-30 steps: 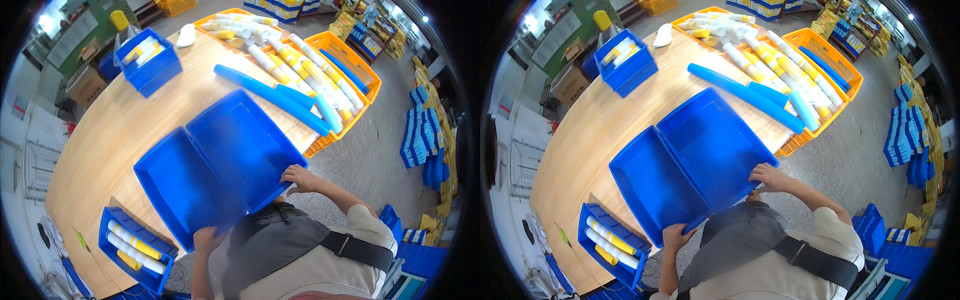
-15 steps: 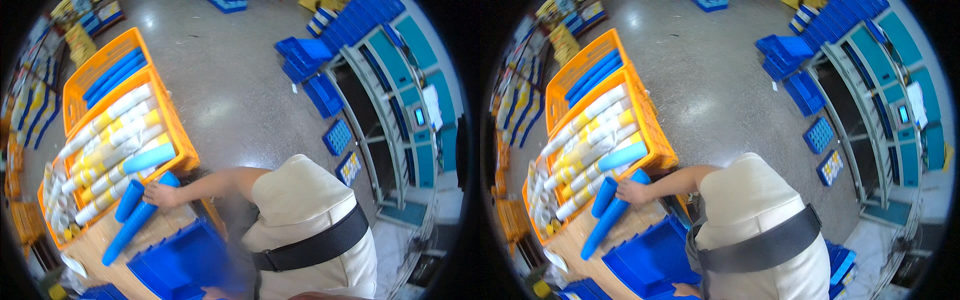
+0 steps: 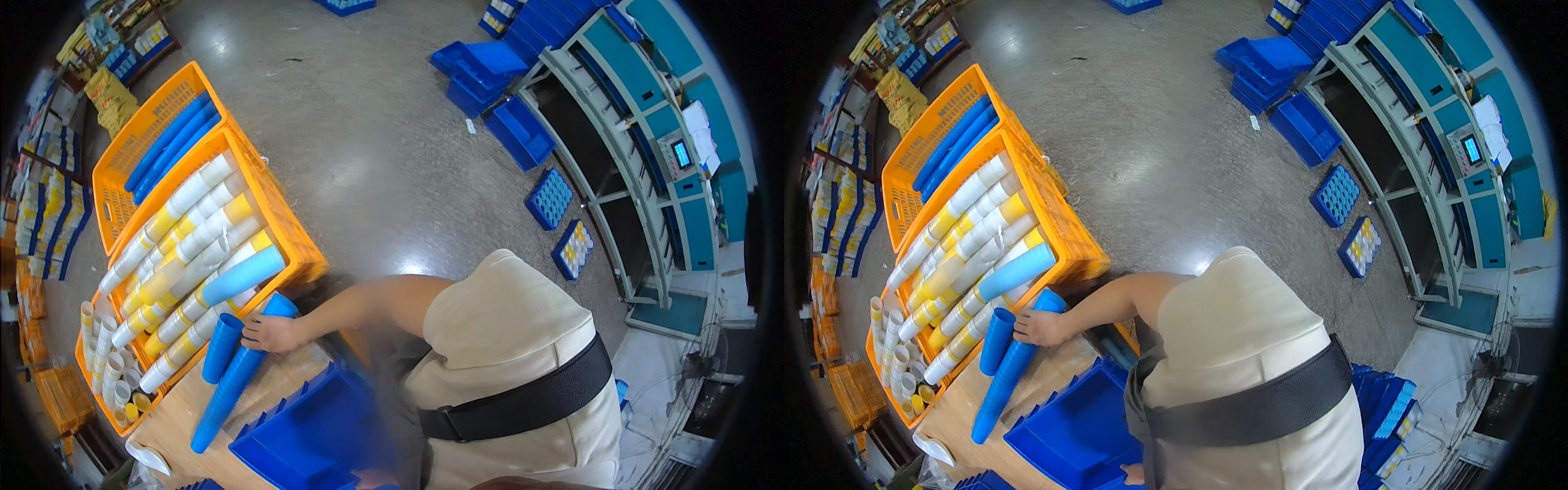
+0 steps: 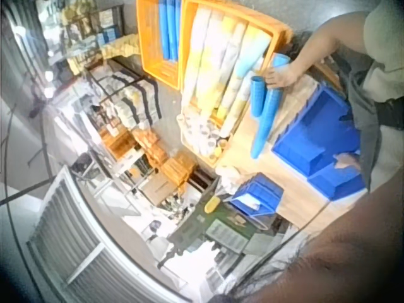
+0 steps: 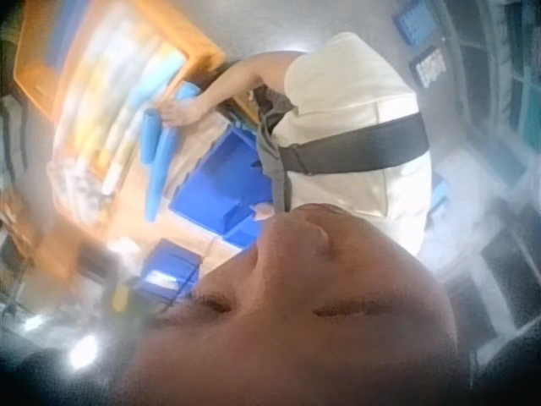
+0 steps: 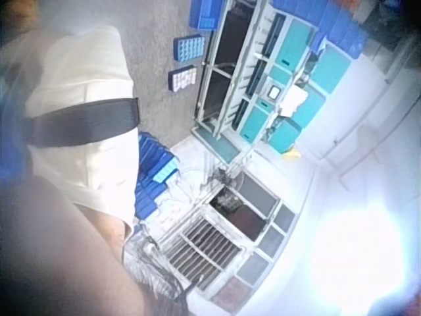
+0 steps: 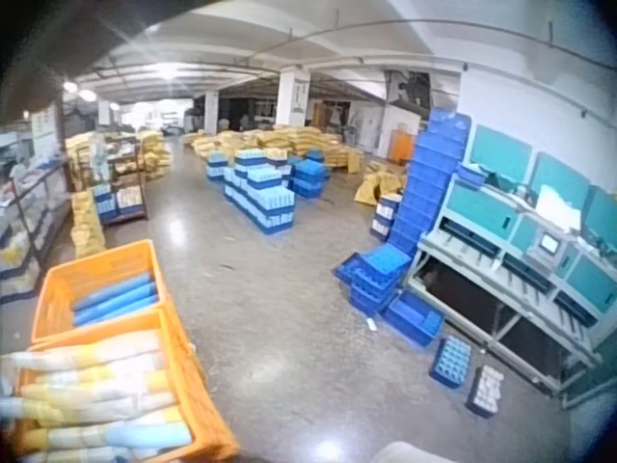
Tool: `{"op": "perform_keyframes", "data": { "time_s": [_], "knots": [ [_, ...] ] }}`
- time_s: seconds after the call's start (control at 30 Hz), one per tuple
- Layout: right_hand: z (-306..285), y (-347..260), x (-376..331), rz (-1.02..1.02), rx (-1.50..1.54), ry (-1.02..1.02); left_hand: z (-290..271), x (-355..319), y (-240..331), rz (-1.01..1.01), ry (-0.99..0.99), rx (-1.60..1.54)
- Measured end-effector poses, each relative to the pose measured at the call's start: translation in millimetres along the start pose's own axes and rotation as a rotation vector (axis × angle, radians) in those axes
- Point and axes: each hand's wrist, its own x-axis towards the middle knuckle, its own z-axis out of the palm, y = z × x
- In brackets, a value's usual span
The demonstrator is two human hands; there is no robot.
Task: The person repeatedly picks up blue plastic tubes and stacks them into blue trays on a wooden table. They also handle white and yellow plastic cups, placing them into trays. The person moves between the table and the floor to retrieve and return trays.
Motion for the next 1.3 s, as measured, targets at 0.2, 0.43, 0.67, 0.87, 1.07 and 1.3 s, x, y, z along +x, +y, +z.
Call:
{"op": "perform_keyframes", "data": {
  "time_s": [0.2, 0.43, 0.67, 0.87, 1.07, 1.3],
  "knots": [
    [-0.6, -0.8, -1.1, -0.015, 0.019, 0.031, 18.4, 1.0, -2.5, 0.113, 0.103, -0.04],
    [6.5, -2.1, -1.8, 0.007, -0.009, 0.083, 61.6, -19.5, 49.2, 0.245, 0.04, 0.021],
    [19.7, -1.7, -3.2, 0.006, -0.055, 0.169, 76.8, -27.5, 78.8, 0.349, 0.004, 0.059],
    [13.7, -4.1, -2.6, 0.019, -0.011, 0.188, 82.6, -23.4, 87.0, 0.367, 0.01, 0.088],
    [14.4, -0.8, -5.2, -0.03, 0.185, 0.114, 31.8, -29.9, 72.4, 0.35, 0.037, 0.102],
    [0.8, -5.3, -13.5, -0.202, 0.173, 0.337, -41.6, -105.2, 66.5, 0.323, 0.272, -0.082]
  ]
}}
